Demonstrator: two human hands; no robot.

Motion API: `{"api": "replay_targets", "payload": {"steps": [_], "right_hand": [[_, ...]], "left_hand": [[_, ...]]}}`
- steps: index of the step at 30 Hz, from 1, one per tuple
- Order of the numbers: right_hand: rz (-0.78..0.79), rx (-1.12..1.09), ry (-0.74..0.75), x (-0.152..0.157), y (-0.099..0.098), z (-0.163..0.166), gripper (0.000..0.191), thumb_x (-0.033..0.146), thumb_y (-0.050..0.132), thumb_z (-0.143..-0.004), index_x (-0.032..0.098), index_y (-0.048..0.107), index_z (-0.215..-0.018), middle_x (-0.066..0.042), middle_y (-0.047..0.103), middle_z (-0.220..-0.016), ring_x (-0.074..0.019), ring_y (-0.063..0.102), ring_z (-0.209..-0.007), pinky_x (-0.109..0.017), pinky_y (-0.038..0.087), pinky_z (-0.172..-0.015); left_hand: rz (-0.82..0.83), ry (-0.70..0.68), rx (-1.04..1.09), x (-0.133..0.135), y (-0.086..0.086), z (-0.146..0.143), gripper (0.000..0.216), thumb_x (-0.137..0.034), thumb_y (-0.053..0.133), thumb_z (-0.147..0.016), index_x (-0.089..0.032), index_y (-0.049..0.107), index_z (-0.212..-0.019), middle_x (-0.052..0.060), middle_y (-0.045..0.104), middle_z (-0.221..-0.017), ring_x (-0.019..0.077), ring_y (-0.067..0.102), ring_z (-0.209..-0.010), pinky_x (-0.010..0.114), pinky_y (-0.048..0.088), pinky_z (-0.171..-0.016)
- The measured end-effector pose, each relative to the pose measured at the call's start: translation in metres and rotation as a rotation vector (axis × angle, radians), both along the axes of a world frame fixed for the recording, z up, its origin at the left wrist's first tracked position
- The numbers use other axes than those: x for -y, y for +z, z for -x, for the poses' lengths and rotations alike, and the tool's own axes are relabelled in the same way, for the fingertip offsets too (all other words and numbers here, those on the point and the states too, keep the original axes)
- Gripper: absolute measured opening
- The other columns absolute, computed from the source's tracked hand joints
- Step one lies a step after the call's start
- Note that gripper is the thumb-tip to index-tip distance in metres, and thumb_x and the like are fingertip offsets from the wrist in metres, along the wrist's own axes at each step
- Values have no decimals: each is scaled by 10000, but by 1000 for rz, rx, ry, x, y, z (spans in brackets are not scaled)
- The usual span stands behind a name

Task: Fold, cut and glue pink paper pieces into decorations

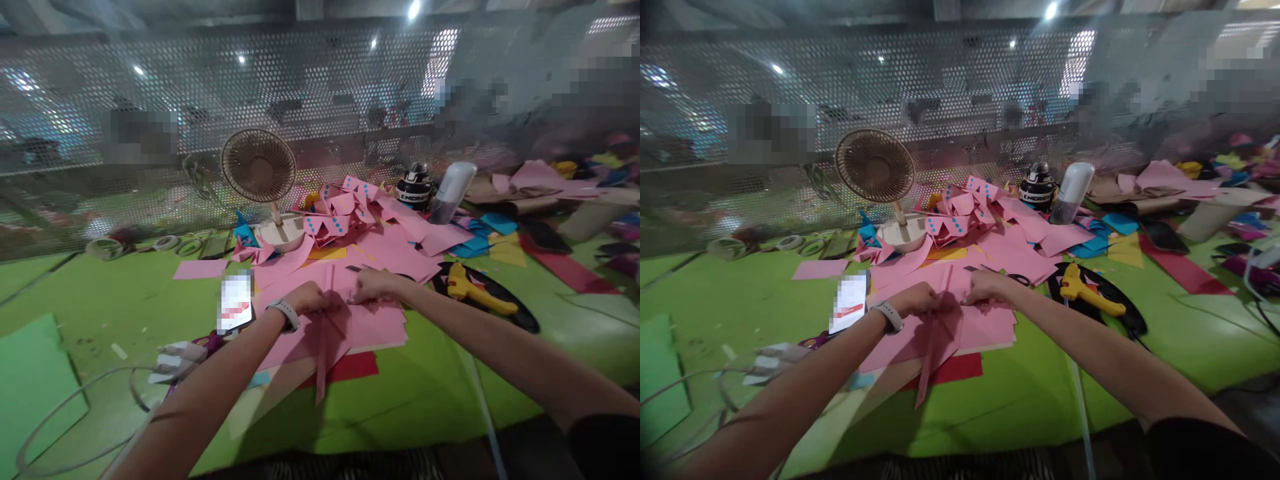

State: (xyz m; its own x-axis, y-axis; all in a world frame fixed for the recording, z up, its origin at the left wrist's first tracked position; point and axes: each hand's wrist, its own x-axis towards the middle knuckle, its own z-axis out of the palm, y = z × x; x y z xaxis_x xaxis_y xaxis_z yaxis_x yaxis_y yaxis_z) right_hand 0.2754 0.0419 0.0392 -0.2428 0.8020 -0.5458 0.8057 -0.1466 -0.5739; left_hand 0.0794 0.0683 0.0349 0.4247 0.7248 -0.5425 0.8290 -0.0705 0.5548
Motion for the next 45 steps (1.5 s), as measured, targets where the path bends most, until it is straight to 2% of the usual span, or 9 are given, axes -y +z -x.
{"api": "replay_targets", "payload": {"steps": [8,14,27,31,33,35,37,41,45], "right_hand": [[20,-36,-23,0,-8,0,279,297,676,-739,142,580,-527,-7,610,-432,-121,596,-428,-186,443,-421],[1,-30,-9,2,-3,1,279,272,672,-740,142,583,-509,2,587,-414,-102,569,-417,-165,399,-388],[-15,-68,-20,2,-9,-1,267,254,665,-735,147,576,-507,10,586,-406,-110,569,-399,-176,417,-391],[-38,-80,-35,3,-14,-1,257,267,683,-718,151,581,-512,8,595,-417,-112,572,-406,-181,436,-408],[-58,-89,-44,5,-16,-1,270,301,690,-716,156,574,-519,10,601,-434,-109,571,-409,-185,452,-426],[-87,-88,-48,7,-18,-2,300,342,687,-718,159,563,-516,5,603,-448,-109,573,-419,-190,459,-441],[-133,-80,-43,10,-16,-2,326,382,664,-733,159,559,-520,-8,609,-471,-118,582,-440,-200,461,-455],[-376,-42,-19,17,-5,0,283,414,586,-785,160,613,-662,-49,670,-660,-157,621,-607,-241,461,-563],[-596,-1,27,27,-1,5,224,369,640,-734,172,644,-840,-76,673,-918,-199,595,-838,-274,420,-701]], "left_hand": [[12,-37,-25,5,17,-3,226,-299,688,-641,-128,603,-521,1,561,-449,111,519,-449,197,395,-456],[0,-66,-67,9,27,-12,173,-231,647,-639,-124,602,-511,13,576,-464,113,524,-460,189,357,-435],[-39,-74,-82,13,35,-11,252,-320,624,-674,-130,584,-513,-8,521,-417,86,425,-379,195,315,-393],[-212,-61,-27,34,32,-2,314,-398,504,-789,-146,597,-627,33,609,-578,144,571,-558,229,423,-529],[-384,-41,-14,54,27,4,339,-478,503,-797,-158,613,-783,69,653,-787,205,604,-758,289,455,-658],[-712,-164,-43,76,19,11,396,-534,533,-772,-164,607,-894,94,644,-902,255,593,-846,360,463,-727],[-839,-285,-82,94,11,17,402,-459,616,-723,-163,595,-994,109,625,-1015,282,576,-922,399,459,-793],[-856,-466,-113,109,3,25,305,-306,581,-765,-153,589,-1028,115,614,-1082,278,570,-956,386,485,-776],[-909,-545,-105,108,-1,35,283,-178,549,-783,-145,575,-1062,101,631,-1036,248,581,-945,371,479,-799]]}}
